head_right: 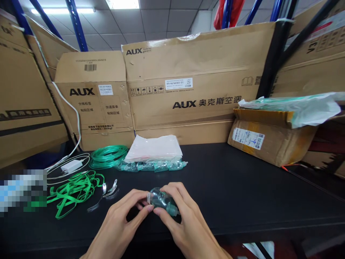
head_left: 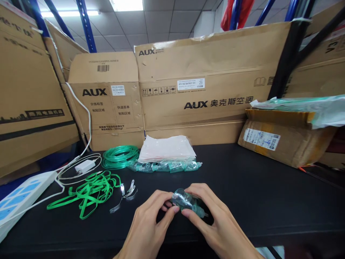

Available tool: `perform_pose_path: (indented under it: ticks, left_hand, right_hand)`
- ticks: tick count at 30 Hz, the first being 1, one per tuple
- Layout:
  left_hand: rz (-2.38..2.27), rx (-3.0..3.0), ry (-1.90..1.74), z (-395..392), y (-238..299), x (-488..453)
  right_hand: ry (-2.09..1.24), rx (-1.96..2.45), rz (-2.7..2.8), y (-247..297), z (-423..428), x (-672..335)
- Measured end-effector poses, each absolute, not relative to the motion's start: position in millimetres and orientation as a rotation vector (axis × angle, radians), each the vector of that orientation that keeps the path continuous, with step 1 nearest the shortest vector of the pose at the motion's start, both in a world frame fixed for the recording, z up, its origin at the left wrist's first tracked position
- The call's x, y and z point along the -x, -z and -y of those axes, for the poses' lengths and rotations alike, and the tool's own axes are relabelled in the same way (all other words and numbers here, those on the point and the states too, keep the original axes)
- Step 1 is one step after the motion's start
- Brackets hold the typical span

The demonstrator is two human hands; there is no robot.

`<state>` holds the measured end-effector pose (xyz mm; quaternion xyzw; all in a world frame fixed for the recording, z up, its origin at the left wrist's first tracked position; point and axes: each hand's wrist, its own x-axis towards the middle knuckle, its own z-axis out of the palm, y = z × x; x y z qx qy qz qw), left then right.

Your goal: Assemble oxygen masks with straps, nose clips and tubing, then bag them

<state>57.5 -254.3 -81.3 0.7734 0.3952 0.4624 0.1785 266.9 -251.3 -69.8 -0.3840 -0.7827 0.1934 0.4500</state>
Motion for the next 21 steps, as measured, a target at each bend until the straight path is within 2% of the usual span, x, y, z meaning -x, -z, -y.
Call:
perform_pose_path:
  ticks: [7, 15, 21]
  left_hand:
    - [-1.145, -2.192, -1.261, 255, 77, -53]
    - [-1.264, -2.452, -1.370, 255, 83, -53]
    - [-1.225, -2.692, -1.103, 271, 118, -48]
  right_hand:
    - [-0.530, 0.922, 1.974, 70, 253, -270]
    - [-0.359, 1.032, 1.912, 78, 249, -266]
    - [-0.284, 1.089, 1.900, 78, 248, -267]
